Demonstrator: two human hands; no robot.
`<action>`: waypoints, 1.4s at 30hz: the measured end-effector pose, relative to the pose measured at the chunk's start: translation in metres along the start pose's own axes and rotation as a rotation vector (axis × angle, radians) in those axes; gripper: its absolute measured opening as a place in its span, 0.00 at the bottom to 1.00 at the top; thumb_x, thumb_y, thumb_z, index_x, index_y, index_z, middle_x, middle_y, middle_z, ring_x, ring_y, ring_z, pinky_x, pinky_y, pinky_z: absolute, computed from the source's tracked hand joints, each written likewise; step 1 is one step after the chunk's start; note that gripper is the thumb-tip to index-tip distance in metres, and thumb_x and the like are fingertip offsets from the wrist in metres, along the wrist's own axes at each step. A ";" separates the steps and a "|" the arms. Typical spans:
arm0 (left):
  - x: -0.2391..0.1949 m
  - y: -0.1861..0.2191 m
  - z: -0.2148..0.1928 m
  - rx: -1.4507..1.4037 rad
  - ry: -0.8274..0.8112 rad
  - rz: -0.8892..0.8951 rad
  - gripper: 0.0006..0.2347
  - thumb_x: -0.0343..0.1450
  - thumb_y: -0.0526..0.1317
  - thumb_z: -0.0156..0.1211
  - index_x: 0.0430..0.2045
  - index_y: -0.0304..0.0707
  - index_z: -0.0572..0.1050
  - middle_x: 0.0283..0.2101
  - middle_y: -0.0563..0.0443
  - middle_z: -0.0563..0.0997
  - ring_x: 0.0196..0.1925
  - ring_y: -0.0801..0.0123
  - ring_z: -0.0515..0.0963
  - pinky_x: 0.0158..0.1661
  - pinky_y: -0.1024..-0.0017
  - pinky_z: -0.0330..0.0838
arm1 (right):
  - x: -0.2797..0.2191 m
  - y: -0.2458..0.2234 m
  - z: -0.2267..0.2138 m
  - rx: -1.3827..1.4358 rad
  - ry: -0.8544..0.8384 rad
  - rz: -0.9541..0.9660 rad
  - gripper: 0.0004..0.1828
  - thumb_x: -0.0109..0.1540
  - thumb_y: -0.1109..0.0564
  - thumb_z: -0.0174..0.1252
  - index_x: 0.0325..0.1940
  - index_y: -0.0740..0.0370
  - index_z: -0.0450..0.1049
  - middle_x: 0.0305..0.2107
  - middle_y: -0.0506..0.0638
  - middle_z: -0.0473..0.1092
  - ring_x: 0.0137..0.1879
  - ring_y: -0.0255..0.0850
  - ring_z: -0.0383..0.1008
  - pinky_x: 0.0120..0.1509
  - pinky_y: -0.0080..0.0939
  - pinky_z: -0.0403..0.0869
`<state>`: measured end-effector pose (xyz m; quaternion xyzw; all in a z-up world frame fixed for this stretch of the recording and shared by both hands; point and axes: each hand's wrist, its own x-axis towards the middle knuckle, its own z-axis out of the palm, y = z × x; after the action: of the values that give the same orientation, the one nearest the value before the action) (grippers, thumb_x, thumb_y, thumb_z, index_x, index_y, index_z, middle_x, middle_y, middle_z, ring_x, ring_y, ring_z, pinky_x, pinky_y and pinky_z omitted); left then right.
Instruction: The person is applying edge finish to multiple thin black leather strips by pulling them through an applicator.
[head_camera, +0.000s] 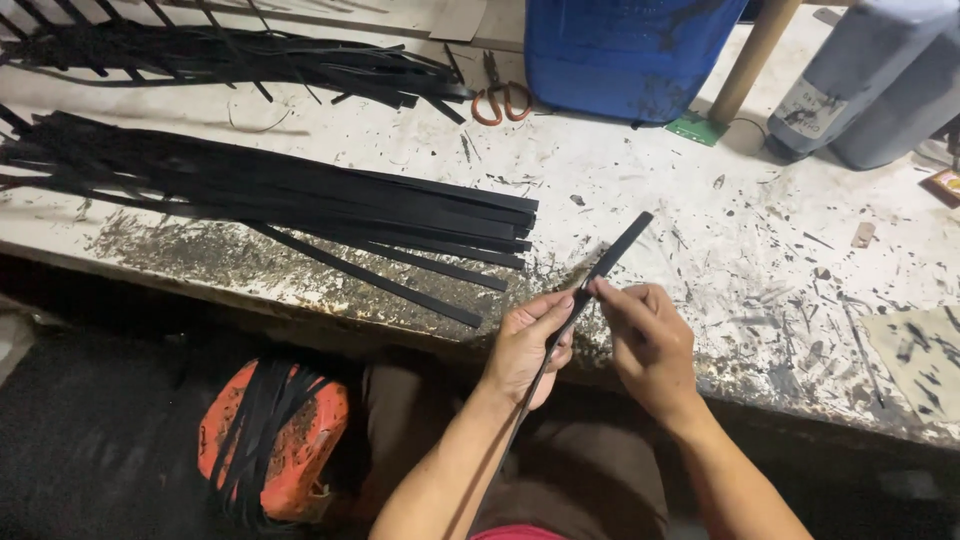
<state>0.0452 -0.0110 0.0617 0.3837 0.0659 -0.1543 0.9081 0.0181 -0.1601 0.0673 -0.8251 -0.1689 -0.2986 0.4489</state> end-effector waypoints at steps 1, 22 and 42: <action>0.001 -0.003 -0.001 -0.010 -0.007 -0.005 0.08 0.73 0.32 0.63 0.43 0.27 0.80 0.15 0.46 0.71 0.13 0.82 0.62 0.12 0.91 0.50 | 0.012 -0.001 -0.003 -0.014 0.055 0.026 0.23 0.64 0.70 0.56 0.60 0.52 0.80 0.29 0.53 0.70 0.28 0.40 0.67 0.32 0.39 0.68; 0.001 0.006 -0.009 0.045 -0.009 0.134 0.00 0.72 0.29 0.63 0.32 0.29 0.78 0.14 0.46 0.69 0.10 0.81 0.62 0.10 0.89 0.51 | 0.036 -0.008 0.007 0.202 -0.021 0.243 0.12 0.68 0.64 0.56 0.54 0.61 0.79 0.36 0.59 0.78 0.25 0.37 0.67 0.27 0.32 0.62; 0.007 -0.015 -0.027 -0.035 0.024 0.029 0.02 0.73 0.32 0.62 0.32 0.33 0.77 0.15 0.49 0.69 0.11 0.84 0.59 0.11 0.90 0.48 | -0.032 0.009 0.032 0.143 -0.031 -0.002 0.25 0.61 0.72 0.57 0.60 0.56 0.79 0.38 0.56 0.80 0.40 0.47 0.81 0.45 0.44 0.78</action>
<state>0.0467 -0.0028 0.0315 0.3703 0.0740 -0.1354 0.9160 0.0093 -0.1378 0.0276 -0.7953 -0.1977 -0.2736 0.5036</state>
